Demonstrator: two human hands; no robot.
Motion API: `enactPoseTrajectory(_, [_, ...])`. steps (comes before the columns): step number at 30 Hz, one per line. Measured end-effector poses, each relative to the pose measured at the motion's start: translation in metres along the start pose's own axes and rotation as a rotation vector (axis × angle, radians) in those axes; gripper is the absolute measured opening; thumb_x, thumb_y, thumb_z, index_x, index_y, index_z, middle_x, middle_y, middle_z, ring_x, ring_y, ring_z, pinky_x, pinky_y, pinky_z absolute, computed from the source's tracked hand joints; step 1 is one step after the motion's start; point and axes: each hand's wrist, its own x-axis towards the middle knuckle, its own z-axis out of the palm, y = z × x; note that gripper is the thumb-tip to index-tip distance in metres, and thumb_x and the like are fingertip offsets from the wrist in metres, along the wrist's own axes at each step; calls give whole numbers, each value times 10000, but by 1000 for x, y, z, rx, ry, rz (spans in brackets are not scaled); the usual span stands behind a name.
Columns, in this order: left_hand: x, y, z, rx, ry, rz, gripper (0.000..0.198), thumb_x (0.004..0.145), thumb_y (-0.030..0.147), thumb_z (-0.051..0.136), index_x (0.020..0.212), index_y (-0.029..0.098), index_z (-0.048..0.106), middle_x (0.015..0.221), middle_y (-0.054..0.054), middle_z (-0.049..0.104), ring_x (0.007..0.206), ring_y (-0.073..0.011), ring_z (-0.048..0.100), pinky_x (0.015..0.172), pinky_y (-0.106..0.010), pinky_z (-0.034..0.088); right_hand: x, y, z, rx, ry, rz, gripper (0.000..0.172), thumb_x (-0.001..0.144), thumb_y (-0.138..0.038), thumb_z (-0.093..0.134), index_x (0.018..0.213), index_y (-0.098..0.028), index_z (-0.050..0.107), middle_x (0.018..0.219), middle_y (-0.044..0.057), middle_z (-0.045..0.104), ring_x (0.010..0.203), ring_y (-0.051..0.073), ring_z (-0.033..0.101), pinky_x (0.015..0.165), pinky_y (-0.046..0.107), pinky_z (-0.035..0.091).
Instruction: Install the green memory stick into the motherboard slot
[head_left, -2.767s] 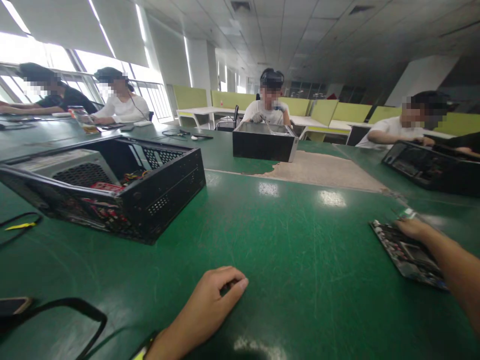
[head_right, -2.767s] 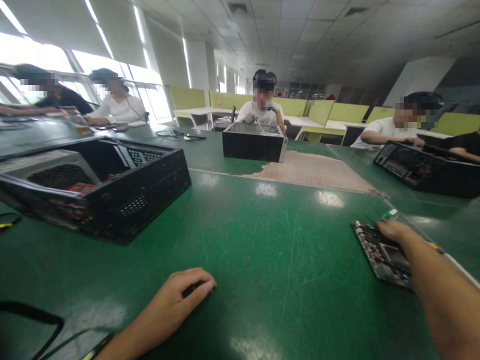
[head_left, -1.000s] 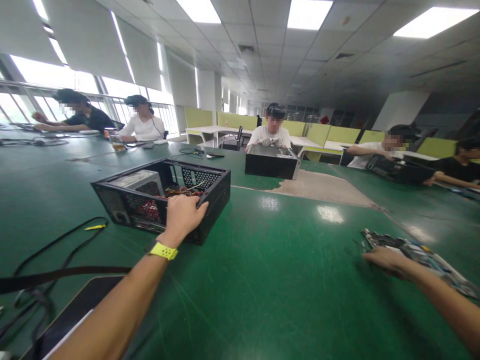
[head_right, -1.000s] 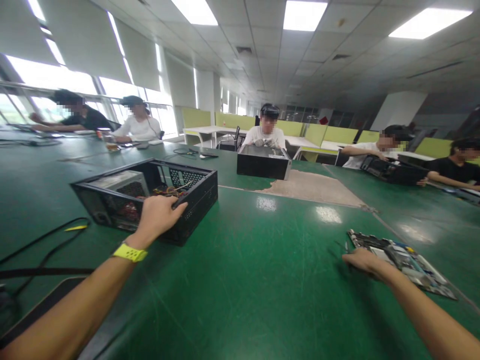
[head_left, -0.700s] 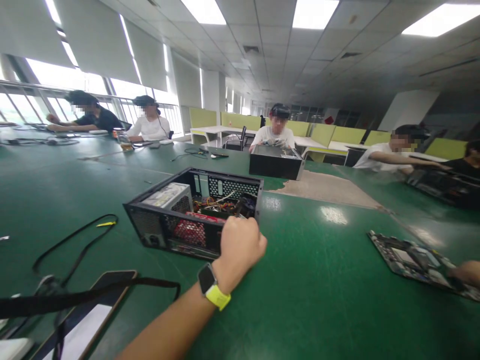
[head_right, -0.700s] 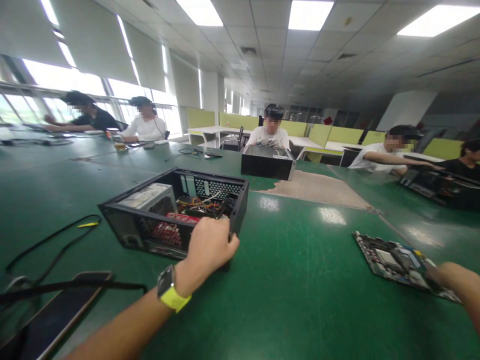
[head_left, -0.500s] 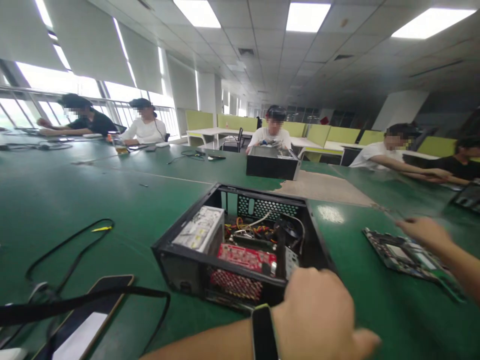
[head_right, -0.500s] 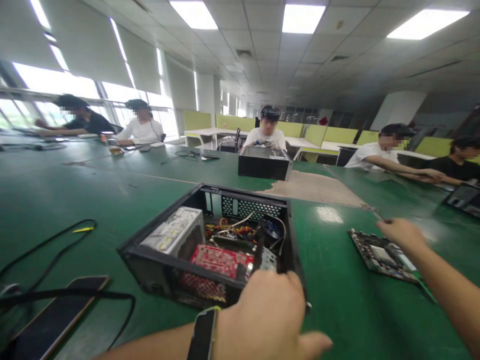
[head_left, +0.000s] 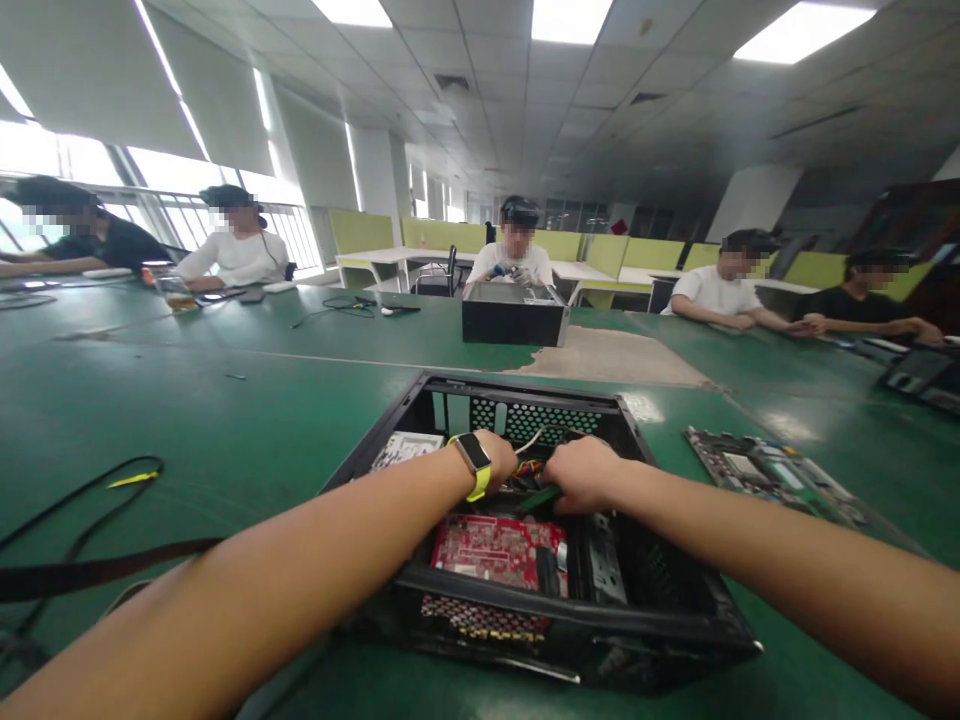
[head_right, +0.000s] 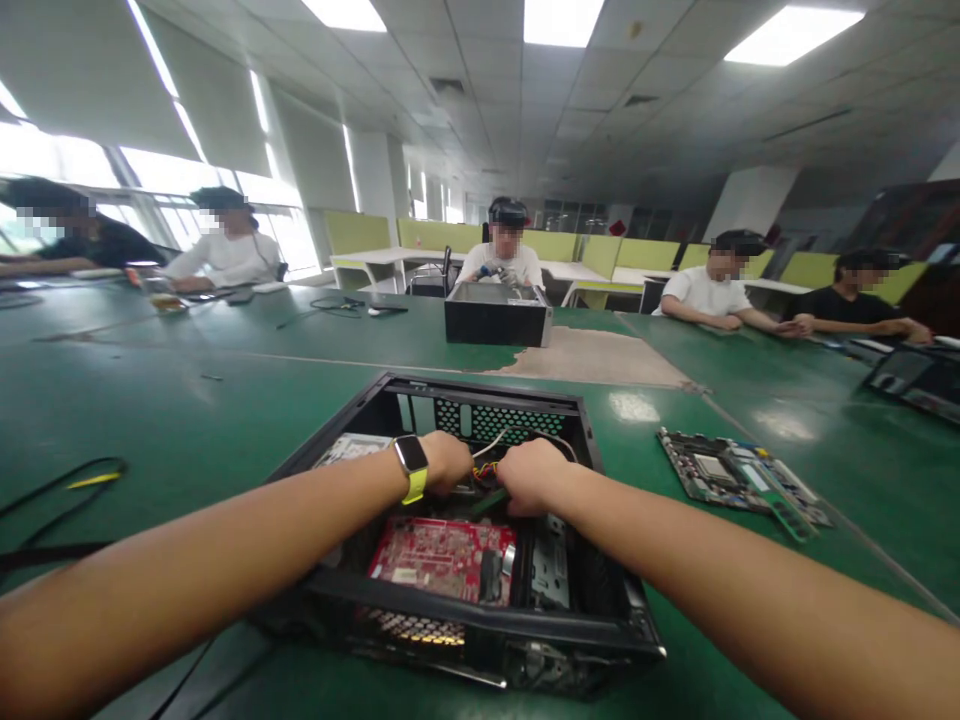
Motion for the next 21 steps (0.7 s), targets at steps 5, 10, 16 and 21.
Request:
enactPoseTrajectory(5, [-7,9,-7,160,-158,53,287,572,170,785,852,123,743,943,-201,717,850,-340,674,743,-396,535,13,-1,16,-29,-35,-51,179,722,-178,590,822,-169,738,880,128,738,808,281,695,695,343,510])
enactPoseTrajectory(10, [-7,14,-8,236,-233,47,331,635,195,759,954,113,725,968,-195,715,888,-330,675,769,-389,546,2,-2,-1,-30,-13,1,195,759,-207,555,830,-151,728,874,147,732,799,283,696,690,350,517])
enactPoseTrajectory(16, [-8,12,-12,267,-246,84,340,662,236,746,975,107,712,1042,-194,696,937,-335,661,792,-418,545,-89,18,0,470,411,276,313,885,-391,451,1015,-248,697,926,60,729,848,243,682,729,340,529])
enactPoseTrajectory(21, [-33,23,-50,229,-57,142,262,765,310,645,930,118,711,971,-192,701,863,-324,667,712,-411,534,-163,9,95,980,698,566,553,834,-591,445,1250,-265,608,744,62,727,741,272,704,541,309,564])
